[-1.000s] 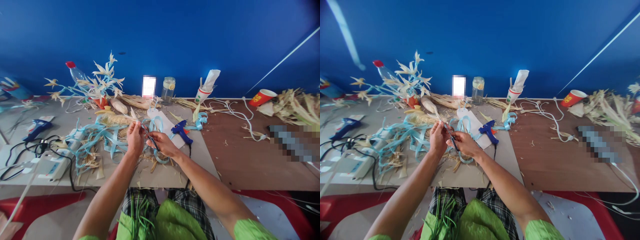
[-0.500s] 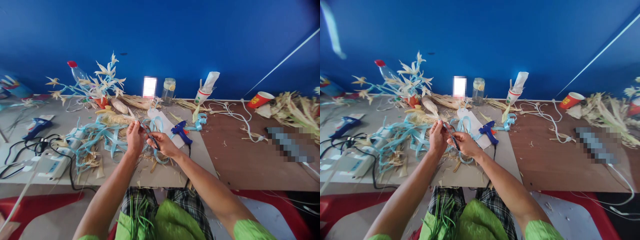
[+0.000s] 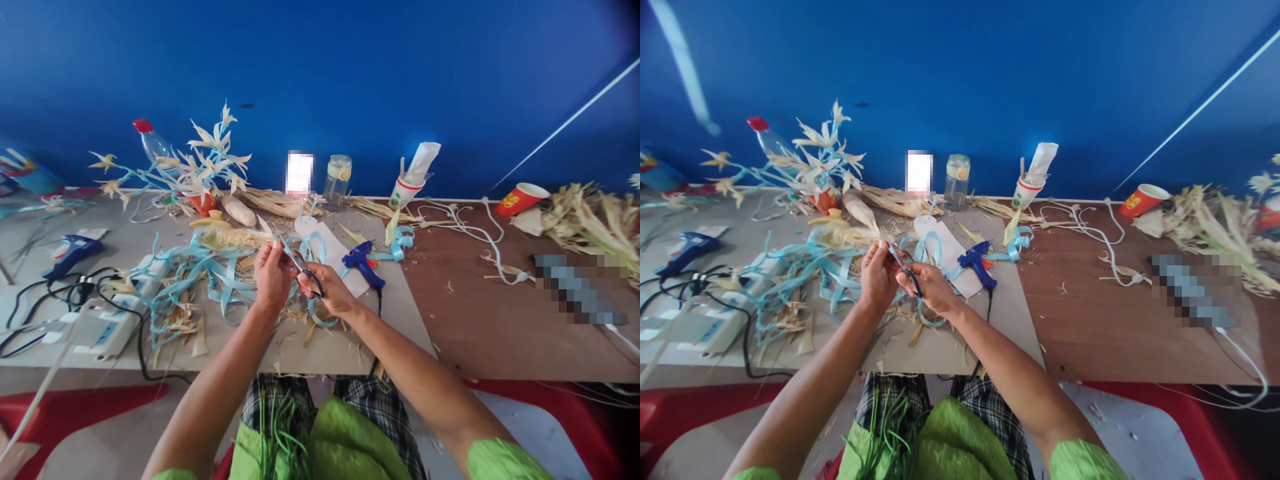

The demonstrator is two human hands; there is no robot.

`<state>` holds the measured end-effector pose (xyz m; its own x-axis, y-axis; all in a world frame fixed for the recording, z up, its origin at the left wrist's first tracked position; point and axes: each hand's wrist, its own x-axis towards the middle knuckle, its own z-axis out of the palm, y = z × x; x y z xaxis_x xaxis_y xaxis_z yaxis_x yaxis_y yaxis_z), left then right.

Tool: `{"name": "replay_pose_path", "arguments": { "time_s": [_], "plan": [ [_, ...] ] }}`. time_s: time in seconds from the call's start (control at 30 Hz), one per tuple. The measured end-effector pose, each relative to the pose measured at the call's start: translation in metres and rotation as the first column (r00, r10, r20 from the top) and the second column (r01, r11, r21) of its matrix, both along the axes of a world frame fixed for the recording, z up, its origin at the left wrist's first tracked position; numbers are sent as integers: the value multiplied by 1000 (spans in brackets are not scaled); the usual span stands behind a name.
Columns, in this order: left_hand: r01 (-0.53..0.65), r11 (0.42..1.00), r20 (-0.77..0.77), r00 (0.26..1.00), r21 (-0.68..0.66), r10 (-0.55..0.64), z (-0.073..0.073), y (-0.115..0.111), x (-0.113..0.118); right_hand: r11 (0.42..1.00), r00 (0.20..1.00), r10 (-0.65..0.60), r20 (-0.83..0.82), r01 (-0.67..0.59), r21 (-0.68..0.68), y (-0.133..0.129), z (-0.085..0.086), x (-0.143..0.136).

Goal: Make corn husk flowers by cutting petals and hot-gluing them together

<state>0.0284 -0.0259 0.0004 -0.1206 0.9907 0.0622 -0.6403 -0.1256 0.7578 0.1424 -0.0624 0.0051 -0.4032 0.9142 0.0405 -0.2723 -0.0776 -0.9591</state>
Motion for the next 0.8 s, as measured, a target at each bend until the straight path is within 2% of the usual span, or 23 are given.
{"name": "replay_pose_path", "arguments": {
  "time_s": [0.33, 0.8],
  "plan": [
    [-10, 998, -27, 1000, -68, 8, 3, -2, 2, 1000, 1000, -24, 4, 24, -14, -2, -1, -2],
    [-6, 997, -21, 1000, -74, 4, 4, -2, 0, 998, 998, -56, -11, 55, -25, -2, -4, -5]
  ]
}}
